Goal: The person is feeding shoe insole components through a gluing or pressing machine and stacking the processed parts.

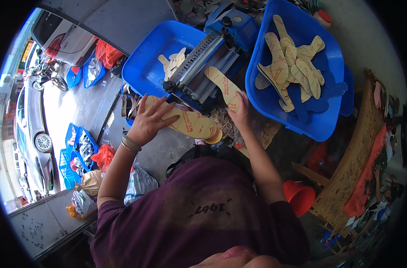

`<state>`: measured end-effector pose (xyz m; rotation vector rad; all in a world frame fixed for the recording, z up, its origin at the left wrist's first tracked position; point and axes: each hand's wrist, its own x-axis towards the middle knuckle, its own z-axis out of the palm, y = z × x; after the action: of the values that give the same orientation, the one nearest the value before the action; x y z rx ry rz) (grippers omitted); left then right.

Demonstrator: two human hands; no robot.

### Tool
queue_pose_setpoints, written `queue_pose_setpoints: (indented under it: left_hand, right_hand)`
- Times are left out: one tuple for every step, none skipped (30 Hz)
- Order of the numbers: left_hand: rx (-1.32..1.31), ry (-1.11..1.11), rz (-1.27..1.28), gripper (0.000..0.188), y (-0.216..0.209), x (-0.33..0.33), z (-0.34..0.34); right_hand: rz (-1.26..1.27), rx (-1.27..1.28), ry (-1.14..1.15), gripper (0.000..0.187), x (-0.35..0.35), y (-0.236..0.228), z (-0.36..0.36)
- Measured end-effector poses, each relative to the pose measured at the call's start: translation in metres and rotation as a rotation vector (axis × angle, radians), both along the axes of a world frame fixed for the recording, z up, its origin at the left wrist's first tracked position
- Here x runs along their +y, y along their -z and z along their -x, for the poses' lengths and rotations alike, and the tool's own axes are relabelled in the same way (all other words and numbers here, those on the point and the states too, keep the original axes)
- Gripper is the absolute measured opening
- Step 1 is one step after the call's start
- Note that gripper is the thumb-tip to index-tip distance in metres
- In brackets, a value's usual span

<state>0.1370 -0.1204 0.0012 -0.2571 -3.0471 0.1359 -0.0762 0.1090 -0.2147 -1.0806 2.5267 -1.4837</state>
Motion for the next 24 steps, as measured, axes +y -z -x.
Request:
queue_pose_setpoints:
  left_hand:
    - [0.007, 0.008, -0.018, 0.055, 0.003, 0.001, 0.001]
    - [0.006, 0.011, -0.018, 0.055, 0.004, 0.003, 0.004]
    - [0.009, 0.037, -0.03, 0.055, 0.004, 0.005, 0.01]
    - [0.012, 0.057, -0.042, 0.055, 0.006, 0.006, 0.014]
    - [0.007, 0.062, -0.066, 0.057, 0.008, 0.007, 0.017]
    - [0.007, 0.06, -0.067, 0.057, 0.01, 0.007, 0.021]
    - [0.004, 0.074, -0.066, 0.056, 0.012, 0.008, 0.027]
    - [-0.001, 0.082, -0.064, 0.055, 0.013, 0.008, 0.031]
    - [-0.012, 0.092, -0.076, 0.053, 0.012, 0.008, 0.037]
    - [-0.011, 0.092, -0.079, 0.053, 0.013, 0.008, 0.041]
    - [-0.008, 0.112, -0.099, 0.052, 0.015, 0.008, 0.045]
    - [-0.003, 0.14, -0.118, 0.051, 0.016, 0.009, 0.051]
    - [-0.002, 0.149, -0.122, 0.051, 0.018, 0.009, 0.058]
    - [0.002, 0.177, -0.131, 0.053, 0.02, 0.009, 0.064]
    - [0.006, 0.204, -0.139, 0.055, 0.022, 0.01, 0.068]
    - [0.006, 0.215, -0.139, 0.055, 0.025, 0.013, 0.076]
    - [0.082, 0.157, -0.147, 0.059, 0.031, 0.017, 0.08]
    - [0.157, 0.098, -0.154, 0.063, 0.038, 0.021, 0.084]
    - [0.334, -0.011, -0.158, 0.076, 0.049, 0.024, 0.088]
    - [0.334, -0.005, -0.158, 0.076, 0.056, 0.035, 0.091]
    - [0.407, -0.243, -0.721, 0.076, 0.06, 0.051, 0.09]
    - [0.453, -0.485, -1.288, 0.077, 0.068, 0.063, 0.088]
    - [0.247, -0.482, -1.698, 0.077, 0.075, 0.07, 0.084]
    - [0.034, -0.528, -1.95, 0.068, 0.08, 0.078, 0.077]
  right_hand:
    - [-0.018, 0.08, -0.007, 0.073, -0.009, 0.004, 0.01]
    - [-0.018, 0.079, -0.004, 0.073, -0.017, 0.004, 0.019]
    - [0.007, 0.053, -0.022, 0.074, -0.024, 0.003, 0.029]
    - [0.033, 0.028, -0.045, 0.074, -0.028, 0.002, 0.033]
    - [-0.019, 0.013, -0.055, 0.072, -0.032, -0.008, 0.031]
    - [-0.019, 0.013, -0.058, 0.072, -0.036, -0.018, 0.026]
    - [-0.037, 0.068, -0.031, 0.072, -0.036, -0.026, 0.02]
    - [-0.055, 0.122, -0.01, 0.072, -0.034, -0.036, 0.013]
    - [0.056, 0.005, -0.095, 0.074, -0.028, -0.046, 0.005]
    - [0.052, 0.006, -0.095, 0.074, -0.018, -0.061, -0.005]
    - [0.22, -0.476, -0.325, 0.079, -0.008, -0.077, -0.017]
    - [0.388, -0.959, -0.542, 0.083, 0.003, -0.091, -0.026]
    - [0.389, -0.956, -0.532, 0.083, 0.011, -0.102, -0.034]
    - [0.162, -0.632, -0.534, 0.088, 0.017, -0.112, -0.041]
    - [-0.061, -0.306, -0.524, 0.093, 0.021, -0.116, -0.048]
    - [-0.06, -0.305, -0.513, 0.093, 0.025, -0.115, -0.055]
    - [-0.036, -0.304, -0.435, 0.096, 0.027, -0.109, -0.061]
    - [-0.013, -0.302, -0.358, 0.099, 0.028, -0.102, -0.066]
    - [-0.012, -0.302, -0.352, 0.099, 0.029, -0.095, -0.069]
    - [0.087, -0.385, -0.301, 0.098, 0.029, -0.088, -0.071]
    - [0.187, -0.467, -0.249, 0.098, 0.029, -0.081, -0.072]
    - [0.189, -0.466, -0.24, 0.098, 0.03, -0.075, -0.072]
    - [0.215, -0.499, -0.226, 0.097, 0.03, -0.072, -0.072]
    - [0.241, -0.533, -0.212, 0.096, 0.031, -0.069, -0.073]
